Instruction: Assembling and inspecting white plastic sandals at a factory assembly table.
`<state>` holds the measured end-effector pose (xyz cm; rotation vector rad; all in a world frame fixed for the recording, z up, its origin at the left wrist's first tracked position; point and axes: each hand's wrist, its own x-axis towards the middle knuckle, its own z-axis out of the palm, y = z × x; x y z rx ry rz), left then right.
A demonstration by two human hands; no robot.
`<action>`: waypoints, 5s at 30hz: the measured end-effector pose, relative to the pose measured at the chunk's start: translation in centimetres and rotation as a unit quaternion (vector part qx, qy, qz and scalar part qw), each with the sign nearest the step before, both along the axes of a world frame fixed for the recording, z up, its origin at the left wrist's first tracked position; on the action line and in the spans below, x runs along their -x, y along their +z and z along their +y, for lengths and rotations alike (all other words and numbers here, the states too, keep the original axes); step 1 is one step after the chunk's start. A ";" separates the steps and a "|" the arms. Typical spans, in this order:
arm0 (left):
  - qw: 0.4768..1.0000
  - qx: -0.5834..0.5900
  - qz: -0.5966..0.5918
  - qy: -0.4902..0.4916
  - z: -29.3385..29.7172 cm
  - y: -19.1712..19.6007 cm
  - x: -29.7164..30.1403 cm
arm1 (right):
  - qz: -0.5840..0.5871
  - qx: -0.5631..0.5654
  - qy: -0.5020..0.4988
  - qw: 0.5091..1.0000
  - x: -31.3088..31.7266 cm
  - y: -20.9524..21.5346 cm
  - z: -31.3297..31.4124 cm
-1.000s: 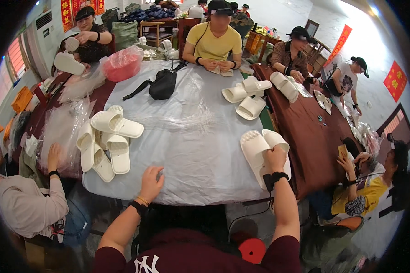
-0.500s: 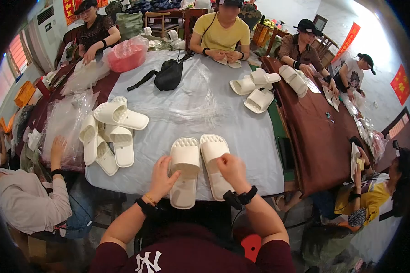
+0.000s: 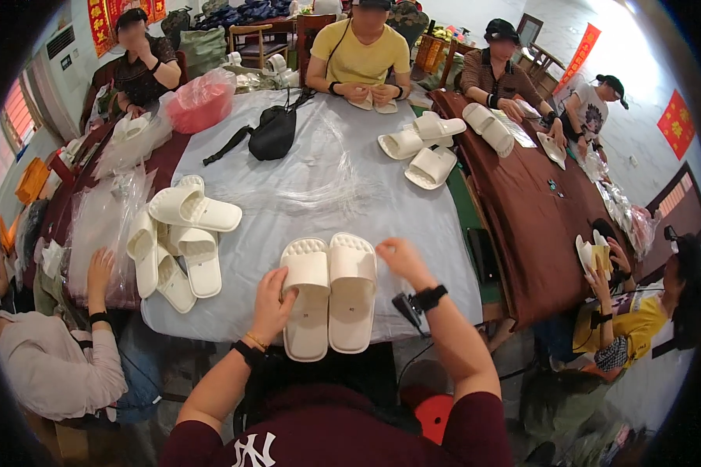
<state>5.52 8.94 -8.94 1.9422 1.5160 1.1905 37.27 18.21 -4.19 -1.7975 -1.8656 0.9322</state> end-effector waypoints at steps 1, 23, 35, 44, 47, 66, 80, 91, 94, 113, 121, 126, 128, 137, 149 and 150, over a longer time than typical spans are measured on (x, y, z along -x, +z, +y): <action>1.000 -0.008 -0.003 -0.003 0.0 -0.1 0.0 | -0.032 -0.083 -0.008 0.996 -1.4 -1.2 1.8; 0.997 -0.069 -0.020 0.023 0.0 -0.9 -0.1 | -0.203 -0.094 0.059 0.973 -4.3 -2.3 7.9; 0.997 -0.063 -0.032 -0.033 5.3 7.3 -1.9 | -0.159 -0.076 0.077 0.981 -2.2 2.8 4.5; 0.983 0.072 0.148 -0.086 11.5 4.5 -2.5 | -0.195 -0.094 0.229 0.949 2.9 -0.1 8.4; 0.974 0.129 0.155 -0.105 13.9 5.4 -3.4 | -0.213 -0.063 0.235 0.946 3.2 -0.7 9.0; 0.940 0.251 0.219 -0.072 21.6 1.1 -11.5 | -0.247 -0.143 0.256 0.923 3.6 -3.7 9.9; 0.913 0.394 -0.049 -0.097 21.4 2.6 -8.7 | -0.247 -0.104 0.245 0.932 4.3 -1.6 10.1; 0.892 0.435 -0.029 -0.118 21.3 2.5 -6.3 | -0.262 -0.119 0.259 0.922 4.8 -2.2 10.7; 0.911 0.395 0.079 -0.093 21.1 3.7 -6.2 | -0.250 -0.071 0.238 0.936 4.8 -1.1 10.4; 0.899 0.282 -0.118 -0.312 -1.5 19.8 8.9 | -0.245 -0.048 0.172 0.953 3.7 -1.5 11.9; 0.927 0.313 -0.005 -0.209 -11.3 22.4 11.5 | -0.188 -0.109 0.199 0.956 4.6 0.1 11.8; 0.911 0.312 0.030 -0.268 -10.1 20.8 8.4 | -0.039 -0.230 0.118 0.965 6.2 3.4 5.1; 0.914 0.267 0.076 -0.297 -9.7 19.8 7.1 | 0.133 -0.114 0.193 0.966 9.9 5.6 -0.9; 0.913 0.258 0.123 -0.291 -3.6 15.3 3.8 | 0.287 0.135 0.247 0.916 11.5 4.7 -18.8; 0.944 0.307 -0.040 -0.117 2.9 7.2 5.3 | 0.514 0.365 -0.105 0.769 12.9 -2.7 -17.5; 0.948 0.298 -0.041 -0.102 3.4 6.6 5.5 | 0.516 0.366 -0.103 0.767 13.4 -3.2 -16.7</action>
